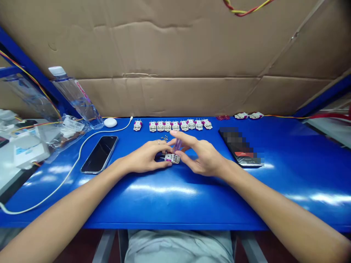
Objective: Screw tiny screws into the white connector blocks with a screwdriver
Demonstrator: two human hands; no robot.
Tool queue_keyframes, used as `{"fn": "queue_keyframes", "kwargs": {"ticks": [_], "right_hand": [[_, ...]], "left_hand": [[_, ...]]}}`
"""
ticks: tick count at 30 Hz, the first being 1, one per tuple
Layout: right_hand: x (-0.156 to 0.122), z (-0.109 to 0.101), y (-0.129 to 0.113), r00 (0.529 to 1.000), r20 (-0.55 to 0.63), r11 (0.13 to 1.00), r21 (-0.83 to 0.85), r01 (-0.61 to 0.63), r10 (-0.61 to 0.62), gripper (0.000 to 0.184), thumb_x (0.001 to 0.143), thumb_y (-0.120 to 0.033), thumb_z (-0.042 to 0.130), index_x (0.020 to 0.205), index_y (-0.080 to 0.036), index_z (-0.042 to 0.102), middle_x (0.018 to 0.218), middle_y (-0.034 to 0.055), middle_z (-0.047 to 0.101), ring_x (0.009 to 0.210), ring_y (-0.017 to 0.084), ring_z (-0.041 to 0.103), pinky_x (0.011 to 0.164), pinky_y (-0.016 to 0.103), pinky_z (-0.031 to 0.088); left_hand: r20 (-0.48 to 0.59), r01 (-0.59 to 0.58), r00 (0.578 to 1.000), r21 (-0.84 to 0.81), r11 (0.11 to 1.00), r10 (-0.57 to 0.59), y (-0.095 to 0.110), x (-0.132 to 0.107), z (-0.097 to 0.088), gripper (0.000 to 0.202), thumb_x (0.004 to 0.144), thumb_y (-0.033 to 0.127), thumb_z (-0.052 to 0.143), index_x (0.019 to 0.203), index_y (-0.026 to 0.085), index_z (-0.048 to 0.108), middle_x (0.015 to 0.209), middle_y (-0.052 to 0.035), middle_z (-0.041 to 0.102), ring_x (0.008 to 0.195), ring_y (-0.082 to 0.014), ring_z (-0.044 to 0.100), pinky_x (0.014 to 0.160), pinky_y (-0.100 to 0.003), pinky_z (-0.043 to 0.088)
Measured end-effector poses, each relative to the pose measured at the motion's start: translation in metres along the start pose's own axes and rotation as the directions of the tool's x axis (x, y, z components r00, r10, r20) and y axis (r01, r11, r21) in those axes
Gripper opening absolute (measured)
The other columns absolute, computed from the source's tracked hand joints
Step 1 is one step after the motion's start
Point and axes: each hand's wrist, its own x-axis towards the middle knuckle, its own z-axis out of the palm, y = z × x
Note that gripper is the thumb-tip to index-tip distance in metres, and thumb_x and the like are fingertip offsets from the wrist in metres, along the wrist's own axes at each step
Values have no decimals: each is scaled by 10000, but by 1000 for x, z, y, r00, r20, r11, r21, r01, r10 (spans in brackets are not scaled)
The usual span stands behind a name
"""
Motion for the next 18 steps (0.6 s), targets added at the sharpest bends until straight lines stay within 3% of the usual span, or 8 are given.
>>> {"fn": "queue_keyframes", "kwargs": {"ticks": [4, 9, 18], "right_hand": [[-1, 2, 3, 1000, -15, 999, 50, -18, 18, 707, 1083, -212, 596, 1725, -348, 331, 1521, 87, 710, 1109, 221, 820, 953, 382, 720], [1, 2, 5, 998, -27, 995, 83, -51, 53, 673, 1095, -228, 572, 1719, -319, 337, 1247, 73, 787, 958, 202, 811, 917, 381, 719], [3, 0, 3, 999, 11, 996, 80, -41, 40, 618, 1101, -248, 541, 1687, -318, 355, 1338, 81, 753, 1033, 215, 802, 912, 377, 719]], "left_hand": [[-1, -28, 1000, 0, 1000, 28, -2, 2, 1, 250, 1013, 382, 765, 1174, 191, 744, 1161, -85, 780, 1042, -245, 731, 923, -343, 540], [21, -31, 999, 40, 999, 30, -1, 3, 0, 281, 1007, 372, 764, 1209, 178, 744, 1147, -91, 783, 1022, -242, 730, 921, -339, 540], [52, -24, 998, 92, 995, 19, 1, 4, -2, 296, 1030, 395, 713, 1230, 179, 747, 1187, -104, 774, 1061, -262, 718, 938, -355, 543]]}}
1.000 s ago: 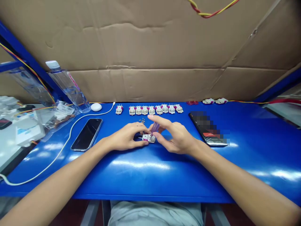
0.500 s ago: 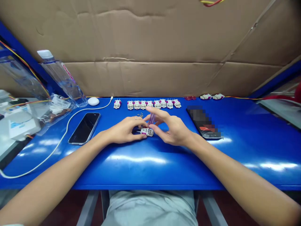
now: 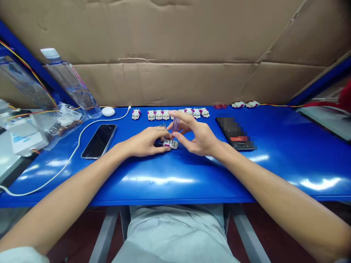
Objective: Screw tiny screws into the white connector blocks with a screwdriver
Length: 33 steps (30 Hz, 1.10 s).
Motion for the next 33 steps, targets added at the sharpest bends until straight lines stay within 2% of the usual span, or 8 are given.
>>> {"fn": "queue_keyframes", "kwargs": {"ticks": [3, 7, 12, 16, 24, 27, 30, 33], "right_hand": [[1, 0, 0, 1000, 0, 1000, 3, -5, 5, 616, 1099, -252, 547, 1679, -335, 357, 1362, 82, 745, 1032, 216, 799, 882, 375, 723], [1, -1, 0, 1000, -11, 1000, -9, 4, -4, 618, 1098, -237, 544, 1684, -315, 364, 1270, 74, 762, 985, 209, 803, 881, 365, 716], [-1, -2, -1, 1000, 2, 1000, -6, -20, 20, 601, 1103, -272, 552, 1677, -329, 384, 1295, 75, 757, 991, 225, 813, 911, 397, 714], [-1, -2, -1, 1000, 0, 1000, -13, -19, 19, 597, 1101, -263, 558, 1670, -312, 385, 1285, 82, 763, 982, 219, 817, 877, 373, 721], [0, -1, -1, 1000, 14, 1000, 4, -5, 5, 632, 1089, -230, 556, 1683, -314, 360, 1304, 85, 764, 1075, 233, 806, 962, 407, 711], [-1, -1, 1, 1000, 19, 1000, 8, -14, 13, 651, 1088, -229, 555, 1696, -312, 338, 1347, 90, 751, 1065, 228, 806, 980, 418, 709], [-3, 1, 3, 1000, 15, 1000, 6, -8, 7, 659, 1091, -233, 556, 1701, -328, 327, 1476, 96, 702, 1024, 208, 803, 949, 399, 718], [-2, 3, 3, 1000, 0, 1000, -23, 9, -9, 609, 1099, -243, 562, 1674, -322, 377, 1437, 89, 728, 958, 186, 797, 882, 354, 723]], "left_hand": [[-1, -2, 1000, -9, 1000, 2, 0, 0, 0, 292, 1028, 392, 711, 1231, 185, 745, 1207, -105, 775, 1067, -263, 724, 937, -350, 543], [-6, -18, 1000, -3, 1000, 18, 0, 1, 0, 315, 1040, 425, 696, 1221, 172, 748, 1159, -107, 782, 1034, -259, 723, 912, -348, 536], [-3, -18, 1000, 10, 1000, 18, 1, 2, 1, 352, 1038, 428, 700, 1266, 165, 747, 1203, -121, 775, 1048, -265, 723, 936, -365, 533], [-5, -18, 1000, -14, 1000, 18, 0, 2, 1, 334, 1032, 423, 714, 1263, 185, 752, 1195, -108, 777, 1047, -258, 724, 938, -361, 540], [-16, -12, 1000, -39, 999, 12, 2, 1, -1, 317, 1008, 409, 736, 1218, 172, 756, 1135, -107, 782, 1006, -260, 722, 918, -363, 545], [2, -28, 1000, -48, 998, 28, 3, -1, -6, 297, 985, 366, 744, 1216, 178, 746, 1140, -101, 777, 1002, -256, 716, 918, -359, 544], [46, -57, 997, -71, 996, 60, 0, -3, -14, 263, 933, 245, 711, 1186, 178, 723, 1145, -91, 762, 992, -241, 699, 909, -340, 543], [78, -69, 994, -75, 995, 75, -3, -5, -20, 449, 799, 121, 647, 1242, 176, 696, 1176, -87, 754, 998, -241, 686, 908, -330, 547]]}}
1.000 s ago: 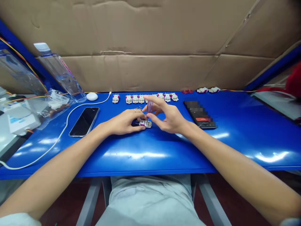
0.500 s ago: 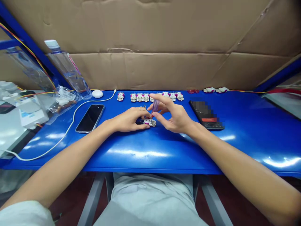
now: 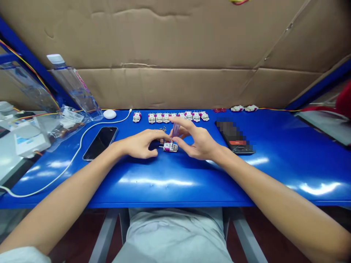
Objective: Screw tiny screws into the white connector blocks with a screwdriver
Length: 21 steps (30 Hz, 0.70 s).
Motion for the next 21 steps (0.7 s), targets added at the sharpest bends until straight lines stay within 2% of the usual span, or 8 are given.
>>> {"fn": "queue_keyframes", "kwargs": {"ticks": [2, 5, 10, 17, 21], "right_hand": [[1, 1, -1, 999, -29, 999, -15, 30, -31, 549, 1104, -269, 587, 1632, -312, 443, 1329, 68, 774, 900, 172, 788, 834, 321, 718], [2, 2, -4, 994, -76, 997, -16, 81, -82, 512, 1096, -298, 634, 1591, -307, 502, 1287, 55, 789, 875, 163, 782, 845, 318, 710], [3, 1, -6, 999, -26, 998, 54, 37, -36, 613, 1089, -170, 556, 1666, -317, 411, 1373, 65, 766, 1063, 183, 797, 961, 350, 697], [0, 0, -2, 999, -40, 1000, -17, 16, -17, 603, 1078, -192, 587, 1651, -294, 426, 1446, 104, 737, 1066, 198, 802, 892, 332, 712], [0, 1, -1, 995, -70, 997, -13, 70, -71, 612, 1082, -179, 594, 1657, -287, 415, 1492, 117, 714, 1119, 202, 800, 944, 341, 704]], "left_hand": [[16, 17, 1000, 6, 1000, -18, 0, -1, -2, 533, 737, 100, 613, 1258, 179, 691, 1202, -85, 753, 1025, -249, 688, 922, -330, 554], [17, 35, 999, 13, 999, -35, 1, -1, -1, 501, 725, 115, 604, 1212, 184, 699, 1212, -81, 752, 1063, -259, 692, 961, -338, 558], [-12, 29, 1000, 56, 998, -28, 3, 2, 4, 349, 794, 141, 633, 1133, 173, 712, 1157, -94, 733, 1014, -260, 688, 928, -357, 551], [-85, 2, 996, 38, 999, 1, -1, 2, 11, 339, 913, 112, 624, 1222, 183, 741, 1119, -77, 737, 969, -206, 696, 898, -313, 545], [-164, -33, 986, 8, 999, 34, -7, 4, 16, 249, 997, 129, 596, 1200, 183, 730, 1126, -76, 761, 1003, -190, 713, 916, -295, 552]]}}
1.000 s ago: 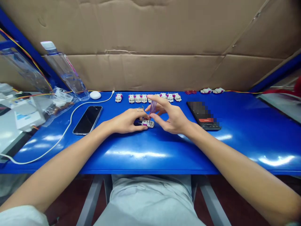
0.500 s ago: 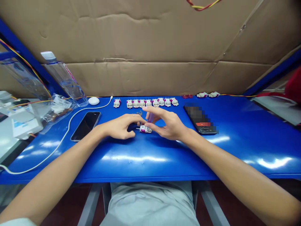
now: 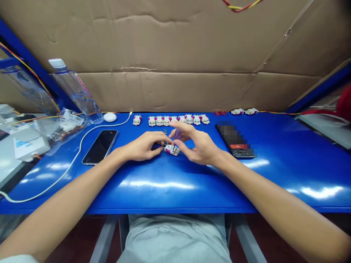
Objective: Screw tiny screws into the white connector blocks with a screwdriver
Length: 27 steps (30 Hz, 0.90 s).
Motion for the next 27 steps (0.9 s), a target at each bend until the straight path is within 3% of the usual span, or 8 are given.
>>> {"fn": "queue_keyframes", "kwargs": {"ticks": [6, 11, 16, 18, 20, 21, 23, 27], "right_hand": [[1, -1, 0, 1000, 7, 1000, -3, 1, -1, 642, 1057, -144, 612, 1653, -287, 421, 1435, 108, 743, 1092, 204, 807, 927, 332, 702], [2, -2, -1, 1000, 6, 1000, -1, -3, 3, 611, 1059, -148, 595, 1635, -292, 447, 1321, 81, 778, 1007, 180, 798, 842, 297, 702], [2, -2, -2, 1000, 14, 1000, -2, 0, 0, 602, 1062, -142, 580, 1632, -284, 444, 1339, 90, 768, 1003, 167, 788, 810, 275, 698], [2, -2, -2, 1000, 12, 1000, 2, -3, 3, 592, 1062, -135, 581, 1621, -278, 453, 1244, 73, 783, 956, 155, 779, 782, 256, 689], [1, -1, -2, 1000, 5, 1000, 5, -5, 5, 584, 1062, -132, 585, 1613, -279, 461, 1184, 58, 783, 915, 147, 767, 767, 248, 681], [1, -1, -2, 1000, 2, 1000, 6, -4, 4, 581, 1062, -134, 586, 1611, -282, 463, 1173, 55, 782, 906, 146, 763, 766, 249, 679], [1, -1, -2, 1000, 3, 1000, 5, -1, 1, 582, 1062, -135, 587, 1610, -287, 464, 1175, 54, 779, 899, 147, 757, 773, 258, 680], [2, -2, -2, 1000, 16, 1000, -14, 7, -7, 594, 1056, -124, 581, 1614, -287, 457, 1178, 58, 778, 902, 153, 763, 794, 276, 679]], "left_hand": [[-80, 42, 996, 30, 999, -40, 0, -1, -12, 151, 969, 230, 700, 1106, 170, 714, 1070, -65, 747, 935, -184, 689, 857, -283, 559], [133, 11, 991, 37, 999, -16, 4, -2, -22, 170, 949, 151, 654, 999, 187, 811, 880, -20, 740, 760, -141, 645, 739, -246, 504], [165, 76, 984, -56, 996, -66, 6, -1, -23, 220, 860, 102, 640, 934, 177, 833, 822, -31, 748, 725, -151, 642, 702, -252, 490], [320, 151, 943, -171, 974, -90, 7, -3, -32, 192, 818, 110, 632, 730, 178, 788, 713, -27, 709, 661, -153, 617, 648, -264, 460], [528, 236, 848, -304, 923, -43, 8, -5, -44, 241, 794, 138, 601, 605, 185, 744, 613, -32, 668, 603, -159, 585, 603, -288, 422], [530, 261, 848, -360, 896, -33, 8, -6, -50, 247, 792, 158, 582, 610, 182, 747, 612, -39, 667, 593, -162, 572, 595, -297, 414], [427, 253, 902, -387, 887, -71, 8, -7, -58, 256, 805, 191, 571, 584, 174, 700, 590, -33, 646, 576, -152, 551, 603, -294, 410], [249, 246, 951, -241, 939, -185, 6, -5, -53, 221, 817, 187, 602, 602, 163, 645, 619, -7, 649, 603, -132, 565, 631, -253, 431]]}}
